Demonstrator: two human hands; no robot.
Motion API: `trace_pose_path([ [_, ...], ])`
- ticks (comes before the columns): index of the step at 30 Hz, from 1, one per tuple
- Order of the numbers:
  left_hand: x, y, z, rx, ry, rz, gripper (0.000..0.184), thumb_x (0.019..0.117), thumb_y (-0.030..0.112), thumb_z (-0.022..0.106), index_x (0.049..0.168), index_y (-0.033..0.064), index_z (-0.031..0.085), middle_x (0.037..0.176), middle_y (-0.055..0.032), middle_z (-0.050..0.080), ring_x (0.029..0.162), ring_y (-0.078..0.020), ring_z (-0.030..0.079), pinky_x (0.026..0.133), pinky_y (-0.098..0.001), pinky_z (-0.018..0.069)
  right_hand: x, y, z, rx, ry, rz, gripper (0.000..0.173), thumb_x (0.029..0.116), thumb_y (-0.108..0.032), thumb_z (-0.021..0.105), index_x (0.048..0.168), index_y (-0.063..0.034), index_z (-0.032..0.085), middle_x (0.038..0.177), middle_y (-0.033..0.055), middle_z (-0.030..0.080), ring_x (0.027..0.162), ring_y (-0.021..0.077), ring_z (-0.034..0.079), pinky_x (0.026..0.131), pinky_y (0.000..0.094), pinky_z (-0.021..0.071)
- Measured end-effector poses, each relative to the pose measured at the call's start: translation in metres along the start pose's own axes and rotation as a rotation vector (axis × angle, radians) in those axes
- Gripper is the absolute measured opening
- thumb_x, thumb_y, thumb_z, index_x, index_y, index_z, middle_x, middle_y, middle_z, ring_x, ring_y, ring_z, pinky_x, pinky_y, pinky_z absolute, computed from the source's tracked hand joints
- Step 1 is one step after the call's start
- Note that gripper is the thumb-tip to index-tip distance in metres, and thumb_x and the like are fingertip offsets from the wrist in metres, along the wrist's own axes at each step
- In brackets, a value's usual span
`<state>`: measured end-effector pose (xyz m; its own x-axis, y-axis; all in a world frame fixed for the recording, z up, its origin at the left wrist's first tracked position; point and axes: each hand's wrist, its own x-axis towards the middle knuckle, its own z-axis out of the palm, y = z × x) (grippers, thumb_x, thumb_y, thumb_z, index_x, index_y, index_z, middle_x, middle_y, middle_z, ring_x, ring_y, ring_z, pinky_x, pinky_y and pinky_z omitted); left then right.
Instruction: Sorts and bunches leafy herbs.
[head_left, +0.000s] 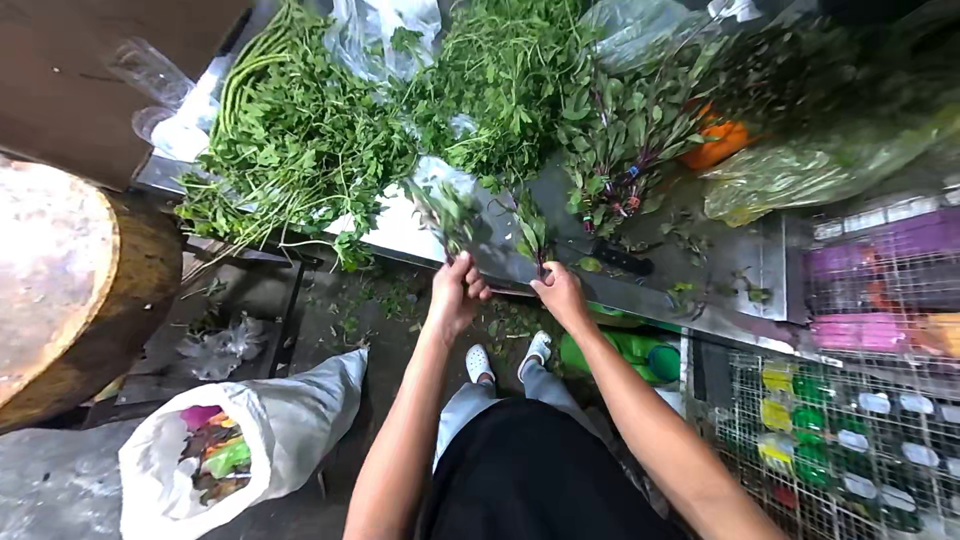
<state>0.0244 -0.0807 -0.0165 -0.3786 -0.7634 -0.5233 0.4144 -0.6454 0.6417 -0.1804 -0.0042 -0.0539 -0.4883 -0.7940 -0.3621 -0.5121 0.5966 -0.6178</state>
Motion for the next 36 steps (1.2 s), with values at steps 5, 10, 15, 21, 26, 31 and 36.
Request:
trace_pose_path([
  [5,-0.001,-0.04,-0.007,-0.261,-0.179,-0.168,0.045,0.1119,0.028,0.027,0.101,0.0055,0.065,0.049,0.008,0.039,0.04,-0.0061,0.041,0.047,-0.0231,0.0466,0.0,0.001,-0.03,0.719,-0.034,0.214,0.032,0.1034,-0.006,0.048,0.133,0.0058,0.056,0.087,0.0098,0.065,0.062,0.0145,0.063,0.055,0.0291,0.056],
  [10,-0.011,-0.071,0.02,-0.046,-0.12,-0.287,0.024,0.109,0.017,0.044,0.103,0.004,0.064,0.054,0.0065,0.041,0.045,-0.0079,0.045,0.054,-0.0281,0.0527,-0.012,0.015,-0.05,1.042,-0.192,0.32,0.032,0.1055,-0.008,0.039,0.133,0.0002,0.055,0.079,0.0017,0.059,0.053,0.0054,0.052,0.045,0.0186,0.0425],
  [15,0.002,-0.089,0.046,0.054,-0.003,-0.308,0.026,0.108,0.026,0.053,0.107,0.0023,0.063,0.06,0.0025,0.046,0.046,-0.0097,0.046,0.049,-0.0269,0.0501,-0.028,0.019,-0.041,1.042,-0.233,0.168,0.036,0.1094,-0.011,0.032,0.141,-0.0006,0.046,0.081,0.0018,0.059,0.051,0.0052,0.049,0.044,0.0193,0.0422],
  [21,0.009,-0.089,0.062,0.18,0.0,-0.173,0.013,0.1009,0.013,0.064,0.098,0.0011,0.064,0.067,-0.003,0.058,0.051,-0.0109,0.051,0.051,-0.0262,0.0471,-0.036,0.021,-0.016,0.934,-0.19,0.118,0.038,0.108,-0.008,0.039,0.144,0.0018,0.047,0.08,0.0046,0.063,0.054,0.0096,0.054,0.05,0.0254,0.0488],
  [26,0.016,-0.104,0.057,0.325,0.003,-0.165,0.012,0.0968,0.006,0.067,0.106,-0.0019,0.067,0.079,-0.0058,0.065,0.055,-0.0089,0.053,0.051,-0.0243,0.0457,-0.037,0.024,-0.017,0.507,-0.144,0.0,0.039,0.1038,-0.018,0.052,0.136,0.0019,0.06,0.118,0.0123,0.068,0.087,0.0141,0.066,0.072,0.031,0.0557],
  [31,0.024,-0.113,0.054,0.468,0.018,-0.075,0.007,0.0917,0.006,0.072,0.093,0.0014,0.068,0.075,-0.0021,0.063,0.056,-0.007,0.051,0.052,-0.0244,0.044,-0.036,0.021,-0.02,0.325,0.162,-0.014,0.026,0.102,-0.017,0.061,0.119,-0.0004,0.073,0.104,0.0113,0.072,0.081,0.0143,0.068,0.074,0.0313,0.0578],
  [36,0.02,-0.102,0.068,0.298,0.022,-0.041,0.013,0.0986,0.013,0.067,0.093,0.0014,0.067,0.066,-0.0004,0.057,0.049,-0.0077,0.046,0.049,-0.0243,0.0427,-0.032,0.009,-0.037,1.092,0.106,0.184,0.021,0.1056,-0.004,0.05,0.12,0.0052,0.062,0.09,0.0075,0.068,0.071,0.0126,0.065,0.064,0.0267,0.0572],
])
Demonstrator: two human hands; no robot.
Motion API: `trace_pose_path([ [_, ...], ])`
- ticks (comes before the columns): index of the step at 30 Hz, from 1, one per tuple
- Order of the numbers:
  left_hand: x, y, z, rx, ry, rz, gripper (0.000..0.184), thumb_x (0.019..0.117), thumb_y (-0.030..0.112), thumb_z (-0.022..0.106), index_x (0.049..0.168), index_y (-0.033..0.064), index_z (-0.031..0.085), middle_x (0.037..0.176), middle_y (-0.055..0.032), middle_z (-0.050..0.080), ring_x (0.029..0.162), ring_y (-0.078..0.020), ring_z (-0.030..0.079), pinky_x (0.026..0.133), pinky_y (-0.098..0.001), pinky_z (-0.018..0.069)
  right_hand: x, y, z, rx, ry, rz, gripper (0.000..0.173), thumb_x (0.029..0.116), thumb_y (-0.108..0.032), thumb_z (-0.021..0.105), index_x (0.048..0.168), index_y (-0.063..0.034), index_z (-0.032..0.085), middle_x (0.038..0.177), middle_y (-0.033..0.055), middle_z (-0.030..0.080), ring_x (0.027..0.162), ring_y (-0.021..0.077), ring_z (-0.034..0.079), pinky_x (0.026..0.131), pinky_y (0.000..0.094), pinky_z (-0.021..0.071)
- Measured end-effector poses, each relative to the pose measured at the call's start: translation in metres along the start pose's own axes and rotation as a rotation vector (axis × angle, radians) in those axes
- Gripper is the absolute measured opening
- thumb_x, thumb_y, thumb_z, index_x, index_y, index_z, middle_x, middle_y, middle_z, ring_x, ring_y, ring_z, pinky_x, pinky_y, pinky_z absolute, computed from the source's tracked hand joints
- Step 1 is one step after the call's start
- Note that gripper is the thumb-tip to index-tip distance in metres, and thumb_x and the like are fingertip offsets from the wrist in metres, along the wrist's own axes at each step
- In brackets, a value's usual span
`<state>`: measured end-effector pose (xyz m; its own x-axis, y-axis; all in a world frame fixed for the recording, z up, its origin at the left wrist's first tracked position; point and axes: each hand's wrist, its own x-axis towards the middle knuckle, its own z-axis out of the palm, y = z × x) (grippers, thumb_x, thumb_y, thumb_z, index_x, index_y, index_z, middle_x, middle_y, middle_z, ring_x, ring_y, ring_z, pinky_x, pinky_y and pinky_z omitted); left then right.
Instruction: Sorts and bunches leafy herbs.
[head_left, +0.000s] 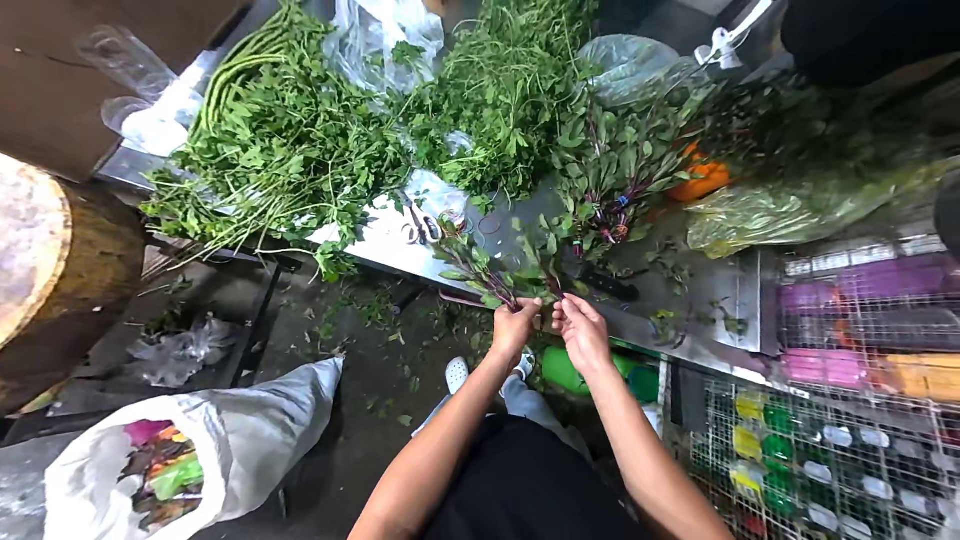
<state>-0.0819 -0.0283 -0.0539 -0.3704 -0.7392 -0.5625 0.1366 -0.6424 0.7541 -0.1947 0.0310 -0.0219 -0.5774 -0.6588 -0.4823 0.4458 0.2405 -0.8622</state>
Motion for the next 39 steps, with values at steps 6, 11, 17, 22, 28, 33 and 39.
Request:
trace_pose_path([
  [6,-0.006,0.013,0.005,-0.11,-0.105,-0.013,0.017,0.0984,0.006,0.066,0.111,-0.004,0.069,0.081,-0.0096,0.07,0.062,-0.0126,0.063,0.058,-0.0273,0.0539,-0.001,0.013,0.006,0.132,-0.171,0.119,0.025,0.109,-0.012,0.043,0.123,0.0029,0.058,0.098,0.0117,0.069,0.083,0.0172,0.067,0.076,0.0336,0.0574],
  [11,-0.012,0.014,-0.006,-0.02,0.022,0.121,0.004,0.0913,0.002,0.068,0.091,-0.0016,0.07,0.071,-0.0045,0.067,0.058,-0.0089,0.058,0.056,-0.0248,0.0495,-0.009,0.014,0.015,0.002,-0.226,0.185,0.029,0.1082,-0.017,0.048,0.122,0.0036,0.062,0.101,0.0133,0.07,0.086,0.0196,0.068,0.077,0.0358,0.0578],
  [17,-0.028,0.017,-0.018,0.022,0.075,0.231,0.007,0.0894,0.005,0.069,0.085,0.0003,0.066,0.071,-0.0055,0.067,0.064,-0.0135,0.065,0.064,-0.0322,0.058,-0.013,0.018,0.046,0.159,-0.133,0.273,0.029,0.1098,-0.021,0.046,0.117,0.0018,0.061,0.096,0.0116,0.068,0.084,0.0188,0.068,0.078,0.0354,0.0587],
  [22,-0.045,0.026,-0.05,0.309,-0.138,0.204,0.007,0.0915,0.011,0.068,0.089,0.0051,0.069,0.065,0.0055,0.059,0.054,-0.0031,0.052,0.053,-0.0224,0.0461,0.003,0.004,0.048,0.022,-0.086,0.156,0.025,0.1109,-0.023,0.044,0.113,-0.0023,0.059,0.085,0.0025,0.063,0.071,0.0108,0.062,0.069,0.0277,0.0556],
  [28,-0.025,-0.006,-0.09,0.267,0.103,-0.186,0.03,0.0979,0.027,0.071,0.096,-0.0006,0.06,0.06,-0.0001,0.051,0.045,-0.0092,0.047,0.047,-0.0264,0.0473,-0.012,-0.003,0.036,-0.108,-0.196,0.03,0.029,0.1111,-0.021,0.042,0.123,0.0002,0.058,0.097,0.0066,0.067,0.078,0.0135,0.066,0.072,0.0297,0.0573],
  [33,-0.041,-0.016,-0.107,0.334,0.319,0.092,0.028,0.097,0.014,0.069,0.114,-0.0059,0.061,0.083,-0.01,0.064,0.064,-0.0137,0.061,0.063,-0.0311,0.0557,-0.037,0.023,0.043,-0.148,-0.214,-0.02,0.021,0.1062,-0.015,0.052,0.113,0.0018,0.063,0.089,0.0052,0.064,0.072,0.0109,0.063,0.067,0.0268,0.0565],
  [39,-0.057,0.011,-0.079,-0.207,0.221,0.033,0.008,0.1062,0.005,0.044,0.105,0.0027,0.051,0.057,0.0035,0.043,0.045,-0.0074,0.045,0.048,-0.0244,0.0471,-0.056,0.03,0.056,-0.153,-0.209,-0.273,0.015,0.1023,-0.007,0.056,0.109,0.0047,0.063,0.095,0.0082,0.073,0.079,0.0145,0.073,0.074,0.0305,0.0636],
])
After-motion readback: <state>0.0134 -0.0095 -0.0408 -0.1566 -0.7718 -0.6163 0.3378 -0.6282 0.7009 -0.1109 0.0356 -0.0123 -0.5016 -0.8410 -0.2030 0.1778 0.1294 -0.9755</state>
